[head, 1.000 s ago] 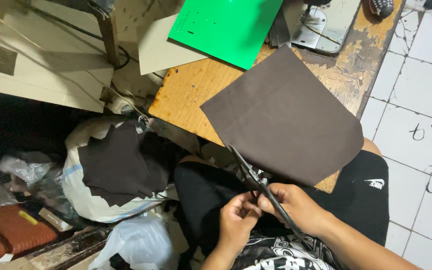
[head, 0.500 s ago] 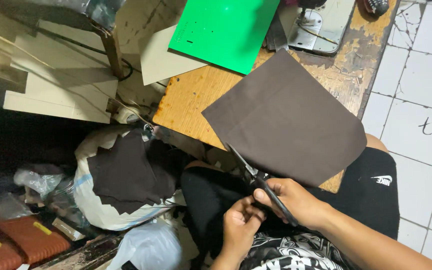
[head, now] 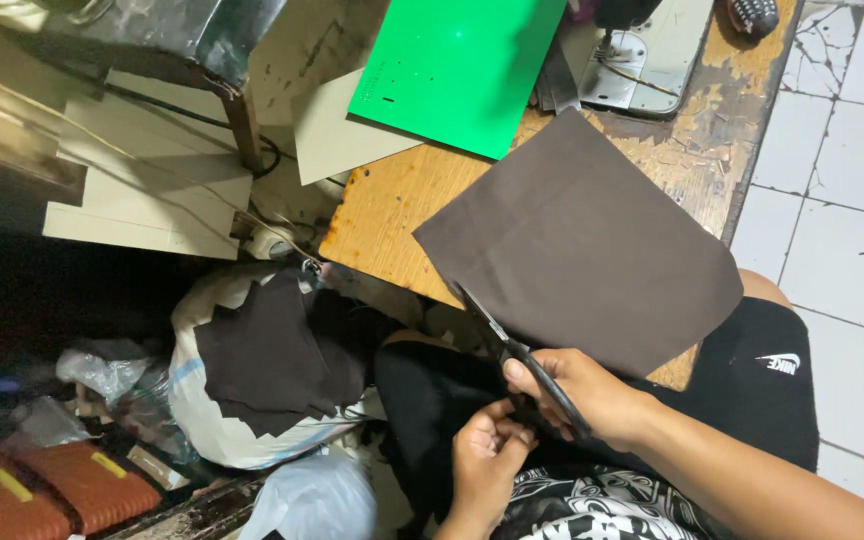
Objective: Cutting pieces of leather using scissors and a green template on a workbench.
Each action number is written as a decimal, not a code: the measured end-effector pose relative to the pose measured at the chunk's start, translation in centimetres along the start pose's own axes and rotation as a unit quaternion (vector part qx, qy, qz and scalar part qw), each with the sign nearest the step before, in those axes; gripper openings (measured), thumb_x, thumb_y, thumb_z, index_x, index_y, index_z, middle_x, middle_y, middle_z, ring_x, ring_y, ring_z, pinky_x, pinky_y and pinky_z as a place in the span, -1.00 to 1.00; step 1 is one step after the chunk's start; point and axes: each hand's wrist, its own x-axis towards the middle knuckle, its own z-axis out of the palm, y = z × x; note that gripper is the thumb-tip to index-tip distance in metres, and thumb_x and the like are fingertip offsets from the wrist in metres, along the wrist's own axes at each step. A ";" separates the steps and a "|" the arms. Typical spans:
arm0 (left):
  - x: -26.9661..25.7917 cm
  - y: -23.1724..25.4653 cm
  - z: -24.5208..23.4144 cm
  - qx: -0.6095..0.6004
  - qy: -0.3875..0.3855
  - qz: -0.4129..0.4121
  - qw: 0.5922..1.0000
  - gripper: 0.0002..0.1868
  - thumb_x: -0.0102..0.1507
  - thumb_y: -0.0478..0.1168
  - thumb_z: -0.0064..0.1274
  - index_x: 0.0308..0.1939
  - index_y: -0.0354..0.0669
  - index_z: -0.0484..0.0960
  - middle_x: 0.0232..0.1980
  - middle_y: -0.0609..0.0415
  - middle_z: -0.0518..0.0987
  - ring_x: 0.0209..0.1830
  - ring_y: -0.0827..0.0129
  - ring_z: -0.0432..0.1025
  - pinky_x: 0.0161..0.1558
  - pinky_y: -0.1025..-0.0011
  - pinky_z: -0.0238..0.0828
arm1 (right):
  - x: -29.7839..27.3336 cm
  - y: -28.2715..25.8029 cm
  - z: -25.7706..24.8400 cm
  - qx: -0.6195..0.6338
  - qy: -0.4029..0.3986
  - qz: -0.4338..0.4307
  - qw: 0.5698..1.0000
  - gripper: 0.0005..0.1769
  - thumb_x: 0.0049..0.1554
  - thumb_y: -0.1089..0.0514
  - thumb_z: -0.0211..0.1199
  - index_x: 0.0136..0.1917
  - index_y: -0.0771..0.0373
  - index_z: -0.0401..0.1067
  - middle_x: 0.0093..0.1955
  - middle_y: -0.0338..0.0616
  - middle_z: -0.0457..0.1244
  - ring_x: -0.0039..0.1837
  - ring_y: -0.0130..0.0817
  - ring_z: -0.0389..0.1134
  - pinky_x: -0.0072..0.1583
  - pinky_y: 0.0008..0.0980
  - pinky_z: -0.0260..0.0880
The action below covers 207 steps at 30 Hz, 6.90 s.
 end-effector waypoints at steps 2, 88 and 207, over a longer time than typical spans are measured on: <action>-0.1 0.7 0.1 0.001 -0.004 -0.005 1.000 -0.60 0.16 -0.48 0.17 0.10 -0.33 0.68 -0.40 0.08 0.66 -0.39 0.54 0.51 -0.20 0.55 0.51 | 0.3 0.3 0.0 0.005 0.004 -0.013 1.000 -0.47 0.21 -0.19 0.26 -0.37 0.18 0.20 -0.59 -0.19 0.00 -0.56 -0.42 0.00 -0.50 -0.39 0.03; 0.4 -0.1 -3.5 0.031 0.064 0.074 0.995 -0.54 0.11 -0.42 0.20 0.12 -0.39 0.70 -0.51 0.05 0.59 -0.51 0.40 0.55 -0.27 0.49 0.56 | 3.8 -9.0 3.8 -0.005 0.061 -0.012 0.998 -0.39 0.14 -0.34 0.27 -0.32 0.26 0.36 -0.60 -0.11 0.04 -0.55 -0.39 0.01 -0.51 -0.42 0.06; 0.3 12.2 12.3 0.345 -0.159 0.437 0.815 -0.70 0.24 -0.29 0.14 0.05 -0.30 0.64 0.04 -0.12 0.66 0.12 0.26 0.56 0.33 0.44 0.41 | -28.4 10.4 -21.1 -0.009 0.484 -0.363 0.796 -0.67 0.10 0.39 0.24 0.16 0.45 0.50 0.15 0.08 0.41 0.17 -0.22 0.46 0.23 -0.38 0.50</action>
